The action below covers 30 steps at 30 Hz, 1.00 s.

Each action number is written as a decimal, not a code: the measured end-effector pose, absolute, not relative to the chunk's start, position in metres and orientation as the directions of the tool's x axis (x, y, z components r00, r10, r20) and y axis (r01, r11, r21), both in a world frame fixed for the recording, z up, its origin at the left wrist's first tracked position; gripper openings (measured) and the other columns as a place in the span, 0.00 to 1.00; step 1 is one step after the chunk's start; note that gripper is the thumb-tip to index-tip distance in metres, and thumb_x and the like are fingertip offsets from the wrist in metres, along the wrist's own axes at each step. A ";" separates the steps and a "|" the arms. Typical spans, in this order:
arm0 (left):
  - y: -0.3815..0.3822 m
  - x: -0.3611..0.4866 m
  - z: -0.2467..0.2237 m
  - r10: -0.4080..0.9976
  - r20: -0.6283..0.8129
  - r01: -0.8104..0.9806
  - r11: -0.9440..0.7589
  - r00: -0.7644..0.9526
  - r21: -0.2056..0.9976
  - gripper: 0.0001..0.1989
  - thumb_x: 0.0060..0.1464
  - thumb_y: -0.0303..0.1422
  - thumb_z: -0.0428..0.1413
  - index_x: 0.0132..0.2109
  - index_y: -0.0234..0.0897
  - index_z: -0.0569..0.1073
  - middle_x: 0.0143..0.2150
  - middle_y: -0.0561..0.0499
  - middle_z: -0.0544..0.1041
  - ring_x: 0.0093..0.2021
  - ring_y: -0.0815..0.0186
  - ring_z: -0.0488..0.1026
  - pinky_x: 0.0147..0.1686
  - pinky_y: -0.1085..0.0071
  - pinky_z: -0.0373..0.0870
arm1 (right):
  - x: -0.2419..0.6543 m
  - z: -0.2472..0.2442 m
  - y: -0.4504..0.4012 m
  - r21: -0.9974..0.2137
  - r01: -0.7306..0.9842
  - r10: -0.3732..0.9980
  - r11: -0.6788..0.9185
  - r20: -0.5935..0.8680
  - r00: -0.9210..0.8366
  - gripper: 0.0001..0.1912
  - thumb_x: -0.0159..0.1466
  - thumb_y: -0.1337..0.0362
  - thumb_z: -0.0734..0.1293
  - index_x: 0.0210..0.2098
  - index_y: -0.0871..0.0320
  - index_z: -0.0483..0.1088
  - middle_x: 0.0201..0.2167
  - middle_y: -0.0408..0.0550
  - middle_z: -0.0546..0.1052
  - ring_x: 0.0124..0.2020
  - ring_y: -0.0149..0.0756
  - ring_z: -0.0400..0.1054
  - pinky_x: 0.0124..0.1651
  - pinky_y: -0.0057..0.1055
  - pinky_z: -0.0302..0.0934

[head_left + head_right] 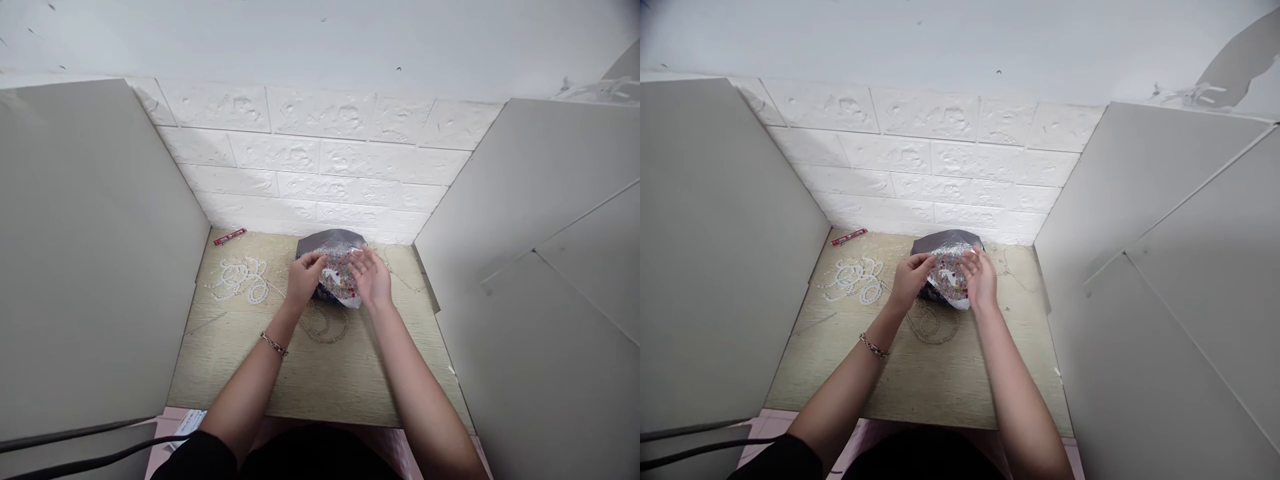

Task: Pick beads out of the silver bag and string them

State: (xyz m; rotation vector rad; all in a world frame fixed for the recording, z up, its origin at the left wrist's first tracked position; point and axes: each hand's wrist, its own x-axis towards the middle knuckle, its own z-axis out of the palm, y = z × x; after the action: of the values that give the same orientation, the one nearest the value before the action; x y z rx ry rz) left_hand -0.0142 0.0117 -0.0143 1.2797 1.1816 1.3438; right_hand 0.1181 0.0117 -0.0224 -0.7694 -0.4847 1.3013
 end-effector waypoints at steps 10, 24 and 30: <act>0.013 -0.015 -0.017 0.965 0.249 0.131 -0.237 -0.080 0.963 0.14 0.43 0.40 0.51 0.31 0.32 0.72 0.24 0.51 0.70 0.25 0.72 0.64 0.25 0.77 0.60 | 0.130 -0.019 0.015 -0.729 -0.678 0.956 0.098 -0.121 0.268 0.11 0.52 0.61 0.59 0.34 0.56 0.63 0.24 0.40 0.70 0.25 0.26 0.65 0.33 0.27 0.60; 0.018 -0.019 -0.018 0.999 0.018 -0.249 -0.026 -0.033 0.968 0.13 0.40 0.36 0.55 0.33 0.31 0.69 0.23 0.55 0.66 0.12 0.82 0.51 0.10 0.81 0.45 | 0.110 -0.058 0.023 -0.551 0.823 0.985 0.140 0.158 -0.063 0.21 0.51 0.76 0.55 0.44 0.65 0.63 0.44 0.57 0.68 0.46 0.37 0.60 0.49 0.30 0.51; 0.020 -0.019 -0.020 0.998 -0.006 -0.285 -0.011 -0.057 0.958 0.15 0.39 0.34 0.55 0.36 0.31 0.69 0.23 0.56 0.66 0.12 0.83 0.51 0.10 0.82 0.45 | 0.104 -0.057 0.016 -0.389 0.857 0.941 0.337 0.110 -0.320 0.14 0.57 0.69 0.53 0.39 0.62 0.66 0.39 0.54 0.70 0.42 0.34 0.62 0.46 0.29 0.52</act>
State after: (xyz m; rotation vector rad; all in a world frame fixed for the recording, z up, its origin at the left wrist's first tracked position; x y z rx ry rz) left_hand -0.0191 0.0204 -0.0198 0.9668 1.0317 1.3759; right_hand 0.1043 0.0158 -0.0572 -1.6018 -2.2908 0.3743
